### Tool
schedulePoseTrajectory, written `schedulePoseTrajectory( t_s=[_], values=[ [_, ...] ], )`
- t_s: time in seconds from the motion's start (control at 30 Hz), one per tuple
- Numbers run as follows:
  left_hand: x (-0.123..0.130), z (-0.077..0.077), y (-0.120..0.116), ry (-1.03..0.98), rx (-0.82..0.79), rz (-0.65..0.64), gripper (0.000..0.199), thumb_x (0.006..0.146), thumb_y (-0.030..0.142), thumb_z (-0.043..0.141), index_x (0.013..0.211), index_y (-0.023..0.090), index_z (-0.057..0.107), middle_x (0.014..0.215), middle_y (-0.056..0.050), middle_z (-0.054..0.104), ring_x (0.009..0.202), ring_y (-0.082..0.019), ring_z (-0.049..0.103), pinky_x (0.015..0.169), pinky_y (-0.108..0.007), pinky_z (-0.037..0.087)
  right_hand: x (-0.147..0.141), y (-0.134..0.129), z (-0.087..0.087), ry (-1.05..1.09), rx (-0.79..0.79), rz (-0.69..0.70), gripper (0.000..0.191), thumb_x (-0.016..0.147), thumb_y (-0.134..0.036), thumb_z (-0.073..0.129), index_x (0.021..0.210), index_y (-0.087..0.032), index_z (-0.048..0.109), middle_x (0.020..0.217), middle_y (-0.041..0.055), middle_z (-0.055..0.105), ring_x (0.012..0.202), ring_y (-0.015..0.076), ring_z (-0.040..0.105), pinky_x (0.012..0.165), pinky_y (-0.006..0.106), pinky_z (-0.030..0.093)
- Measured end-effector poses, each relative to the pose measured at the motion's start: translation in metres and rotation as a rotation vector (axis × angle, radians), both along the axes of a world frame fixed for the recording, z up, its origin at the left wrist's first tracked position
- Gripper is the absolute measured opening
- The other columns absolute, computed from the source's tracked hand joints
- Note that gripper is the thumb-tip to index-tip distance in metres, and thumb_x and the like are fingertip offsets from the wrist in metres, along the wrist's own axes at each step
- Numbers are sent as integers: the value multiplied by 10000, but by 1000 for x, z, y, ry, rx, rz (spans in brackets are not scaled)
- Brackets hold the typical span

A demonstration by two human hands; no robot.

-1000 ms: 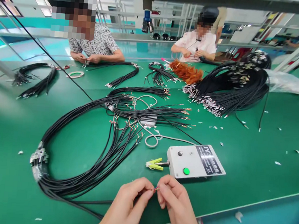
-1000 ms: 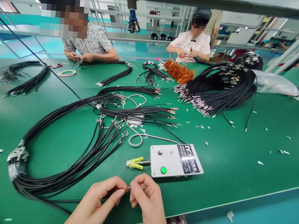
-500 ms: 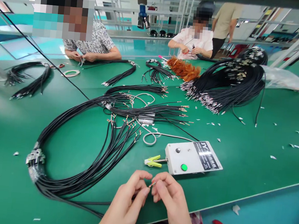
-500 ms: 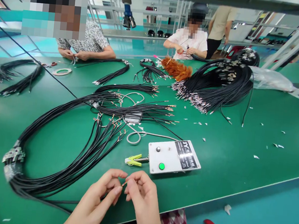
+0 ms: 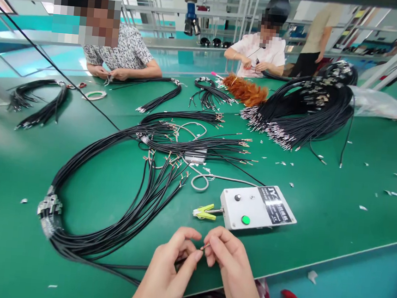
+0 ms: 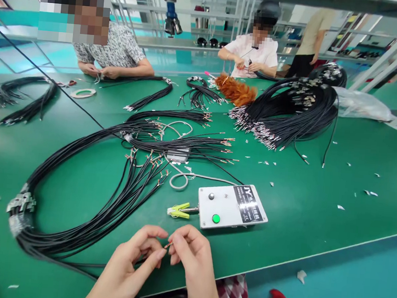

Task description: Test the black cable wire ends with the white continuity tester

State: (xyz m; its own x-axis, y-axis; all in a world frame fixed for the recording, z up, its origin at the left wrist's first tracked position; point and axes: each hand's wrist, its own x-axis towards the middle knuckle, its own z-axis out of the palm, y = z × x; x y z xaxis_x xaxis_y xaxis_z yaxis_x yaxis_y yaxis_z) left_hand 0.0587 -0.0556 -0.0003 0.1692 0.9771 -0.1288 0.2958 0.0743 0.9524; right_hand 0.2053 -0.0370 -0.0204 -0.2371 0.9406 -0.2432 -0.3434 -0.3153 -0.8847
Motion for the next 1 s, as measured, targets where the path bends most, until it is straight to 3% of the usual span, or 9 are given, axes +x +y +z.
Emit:
schedulePoseTrajectory(
  t_s=[0.1,0.2,0.33,0.53,0.8,1.0],
  values=[
    [1,4,1,70,38,-33,199,944,279,474,804,195,588,725,-5,639,665,-146,573,631,-230,435,1,0,1,-17,12,1,290,838,-428,682,725,-171,607,609,-35,531,571,95,450,592,238,363],
    [0,7,2,113,120,48,205,900,221,523,700,192,558,686,4,596,640,-141,559,610,-221,438,0,-4,0,30,-24,-1,282,817,-426,706,738,-175,606,608,-40,522,566,91,435,581,234,354],
    [0,6,1,78,188,152,168,852,184,567,686,191,544,673,9,567,632,-141,557,595,-217,458,0,-10,-4,89,-68,12,275,797,-427,731,796,-181,610,628,-38,531,558,89,432,554,228,351],
    [0,3,1,49,177,156,164,847,180,578,688,190,541,670,10,567,625,-137,556,592,-215,469,5,-10,-2,93,-104,-47,307,797,-465,723,794,-174,625,630,-30,545,560,83,437,568,224,354],
    [3,4,0,78,210,160,185,845,165,579,667,191,533,649,16,558,600,-131,546,569,-207,457,2,-11,-1,91,-64,4,275,802,-429,725,782,-173,625,635,-29,542,575,93,453,587,236,364],
    [2,2,1,58,206,193,169,835,180,595,670,188,561,641,10,570,595,-137,554,562,-210,466,-4,-10,-1,131,-163,3,352,722,-474,781,729,-166,613,580,-43,511,526,80,405,544,227,323]
  ],
)
